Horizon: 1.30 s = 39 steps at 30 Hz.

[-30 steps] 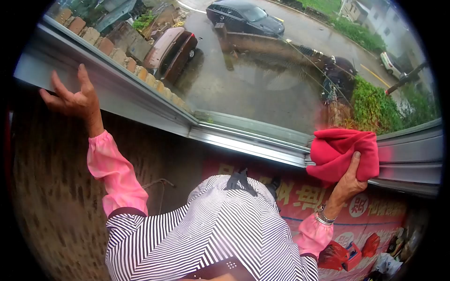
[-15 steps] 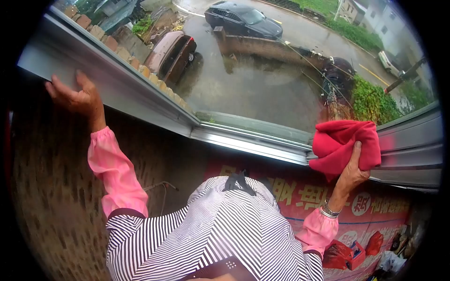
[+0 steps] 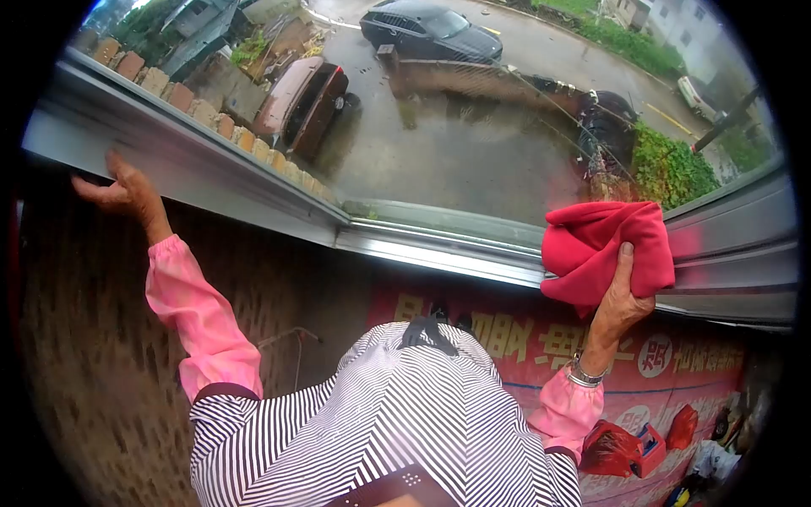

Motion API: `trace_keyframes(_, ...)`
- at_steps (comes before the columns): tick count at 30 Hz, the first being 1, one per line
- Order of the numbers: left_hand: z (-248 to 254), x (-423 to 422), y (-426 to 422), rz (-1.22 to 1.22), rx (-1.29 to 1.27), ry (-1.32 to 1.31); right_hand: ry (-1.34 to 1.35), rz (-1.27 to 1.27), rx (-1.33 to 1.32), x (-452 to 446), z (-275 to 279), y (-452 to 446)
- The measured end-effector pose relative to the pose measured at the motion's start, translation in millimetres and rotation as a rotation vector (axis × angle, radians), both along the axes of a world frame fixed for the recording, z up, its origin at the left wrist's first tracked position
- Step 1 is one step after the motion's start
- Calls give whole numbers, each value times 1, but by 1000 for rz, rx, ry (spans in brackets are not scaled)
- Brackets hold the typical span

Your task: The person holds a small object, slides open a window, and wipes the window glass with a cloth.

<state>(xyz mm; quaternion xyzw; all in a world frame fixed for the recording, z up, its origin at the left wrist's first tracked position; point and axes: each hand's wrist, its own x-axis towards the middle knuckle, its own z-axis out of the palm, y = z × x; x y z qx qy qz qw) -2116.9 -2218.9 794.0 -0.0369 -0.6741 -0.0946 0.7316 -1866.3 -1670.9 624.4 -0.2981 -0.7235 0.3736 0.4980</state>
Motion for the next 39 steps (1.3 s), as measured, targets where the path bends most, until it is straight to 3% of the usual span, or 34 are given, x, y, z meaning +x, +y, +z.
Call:
trace_keyframes(4, 1, 5, 11, -83, 32, -7, -29, 8, -20, 1, 2, -2)
trace_keyframes(10, 2, 4, 2, 29, -30, 20, 28, 34, 71, 1, -5, 3)
trace_keyframes(22, 7, 1, -5, 74, 4, 4, 61, 138, -1, -2, 6, -7)
trace_keyframes(25, 9, 2, 0, 79, -81, 107, 82, 171, 45, -4, 12, -9)
trace_keyframes(33, 15, 8, 17, 12, -23, 95, 207, 328, 48, -4, 21, -12)
trace_keyframes(39, 20, 15, 29, 1, -19, 97, 220, 258, 104, -5, 18, -8)
